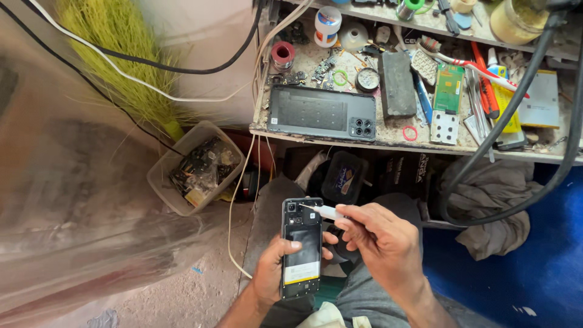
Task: The person connects a charging cable to a smartphone, then handles a disassembled phone chassis, connecting internal ribbon cables. They place the device on the workbench and later connect another phone to a charger, which powers on.
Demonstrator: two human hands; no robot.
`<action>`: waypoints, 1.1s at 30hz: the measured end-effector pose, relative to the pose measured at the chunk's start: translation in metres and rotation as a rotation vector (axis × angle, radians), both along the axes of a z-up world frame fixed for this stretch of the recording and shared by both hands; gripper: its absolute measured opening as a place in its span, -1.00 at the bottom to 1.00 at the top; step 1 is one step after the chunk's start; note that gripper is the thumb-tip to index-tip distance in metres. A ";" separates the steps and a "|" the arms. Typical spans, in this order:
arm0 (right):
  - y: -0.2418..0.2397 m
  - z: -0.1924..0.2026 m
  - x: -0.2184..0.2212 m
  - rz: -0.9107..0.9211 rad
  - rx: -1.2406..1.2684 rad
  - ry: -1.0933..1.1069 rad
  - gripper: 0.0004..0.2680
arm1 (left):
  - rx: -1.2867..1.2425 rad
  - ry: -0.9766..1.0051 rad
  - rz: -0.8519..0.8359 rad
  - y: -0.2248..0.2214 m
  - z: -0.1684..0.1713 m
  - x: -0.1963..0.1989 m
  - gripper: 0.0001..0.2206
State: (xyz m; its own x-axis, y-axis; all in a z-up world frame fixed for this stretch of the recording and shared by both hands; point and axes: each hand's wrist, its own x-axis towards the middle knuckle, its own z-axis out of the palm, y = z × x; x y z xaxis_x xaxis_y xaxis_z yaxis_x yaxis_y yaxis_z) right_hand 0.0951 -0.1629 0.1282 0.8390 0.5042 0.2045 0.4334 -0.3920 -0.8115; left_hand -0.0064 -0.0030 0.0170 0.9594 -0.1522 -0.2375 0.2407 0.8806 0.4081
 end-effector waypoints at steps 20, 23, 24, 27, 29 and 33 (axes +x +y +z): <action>0.008 0.041 0.006 0.122 -0.248 -0.112 -0.83 | 0.388 0.015 0.014 0.007 0.045 -0.002 -0.17; 0.008 0.062 0.019 0.170 -0.273 -0.094 -0.85 | 0.508 -0.047 -0.039 0.015 0.066 0.002 -0.15; 0.008 0.070 0.025 0.183 -0.260 -0.108 -0.85 | 0.539 -0.082 -0.057 0.018 0.074 0.004 -0.16; 0.010 0.093 0.040 0.252 -0.247 -0.189 -0.88 | 0.588 -0.165 -0.091 0.025 0.099 0.013 -0.16; 0.012 0.103 0.045 0.285 -0.299 -0.197 -0.89 | 0.558 -0.174 -0.091 0.026 0.112 0.021 -0.16; 0.019 0.119 0.060 0.310 -0.363 -0.311 -0.86 | 0.570 -0.114 -0.089 0.031 0.133 0.037 -0.17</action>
